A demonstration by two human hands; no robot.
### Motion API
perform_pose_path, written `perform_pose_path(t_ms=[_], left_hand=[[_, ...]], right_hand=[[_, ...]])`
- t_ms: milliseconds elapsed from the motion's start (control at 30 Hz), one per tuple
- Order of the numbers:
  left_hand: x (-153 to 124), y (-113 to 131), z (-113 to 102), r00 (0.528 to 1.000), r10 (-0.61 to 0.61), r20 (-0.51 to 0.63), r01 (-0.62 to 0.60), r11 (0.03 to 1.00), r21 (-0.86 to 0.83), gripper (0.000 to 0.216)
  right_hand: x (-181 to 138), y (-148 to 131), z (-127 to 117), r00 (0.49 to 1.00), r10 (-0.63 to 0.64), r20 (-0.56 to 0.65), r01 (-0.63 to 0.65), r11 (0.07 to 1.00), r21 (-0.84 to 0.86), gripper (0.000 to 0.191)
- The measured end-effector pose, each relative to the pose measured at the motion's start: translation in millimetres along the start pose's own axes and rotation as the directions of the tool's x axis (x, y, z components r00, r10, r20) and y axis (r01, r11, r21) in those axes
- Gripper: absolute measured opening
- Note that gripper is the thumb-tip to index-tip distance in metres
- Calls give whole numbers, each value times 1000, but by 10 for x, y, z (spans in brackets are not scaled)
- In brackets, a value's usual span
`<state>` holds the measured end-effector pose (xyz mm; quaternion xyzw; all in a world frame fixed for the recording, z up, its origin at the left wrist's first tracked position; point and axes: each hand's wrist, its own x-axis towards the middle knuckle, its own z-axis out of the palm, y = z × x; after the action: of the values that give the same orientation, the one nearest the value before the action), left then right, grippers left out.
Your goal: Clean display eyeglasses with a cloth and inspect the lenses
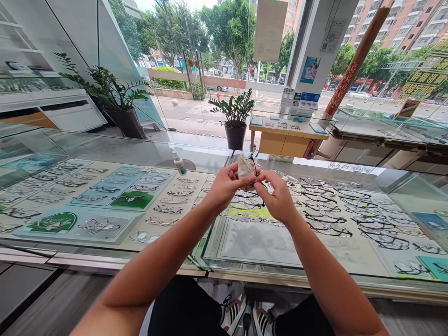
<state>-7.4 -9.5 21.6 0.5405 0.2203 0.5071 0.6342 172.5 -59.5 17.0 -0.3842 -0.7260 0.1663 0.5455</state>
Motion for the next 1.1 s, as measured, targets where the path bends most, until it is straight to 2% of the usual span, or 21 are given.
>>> perform_pose_path(t_ms=[167, 300, 533, 667, 900, 1100], left_hand=[[-12, 18, 9, 999, 30, 37, -28, 999, -41, 53], [12, 10, -13, 999, -10, 48, 11, 999, -32, 52], [35, 47, -77, 999, -54, -5, 54, 992, 114, 53], [21, 58, -80, 998, -69, -1, 68, 988, 138, 49], [39, 43, -54, 1000, -8, -16, 9, 998, 68, 47], [56, 23, -78, 999, -35, -39, 34, 999, -21, 59]], right_hand=[[-9, -17, 10, 998, -57, -8, 56, 996, -66, 16], [-18, -26, 21, 998, -63, -15, 61, 995, -78, 16], [-23, -21, 23, 998, -60, -22, 57, 992, -111, 15], [-26, -28, 25, 1000, -15, -13, 14, 997, -74, 16], [-22, -24, 39, 994, 110, 7, -111, 994, 17, 18], [-16, 1, 58, 991, 131, -32, -131, 991, 21, 16]])
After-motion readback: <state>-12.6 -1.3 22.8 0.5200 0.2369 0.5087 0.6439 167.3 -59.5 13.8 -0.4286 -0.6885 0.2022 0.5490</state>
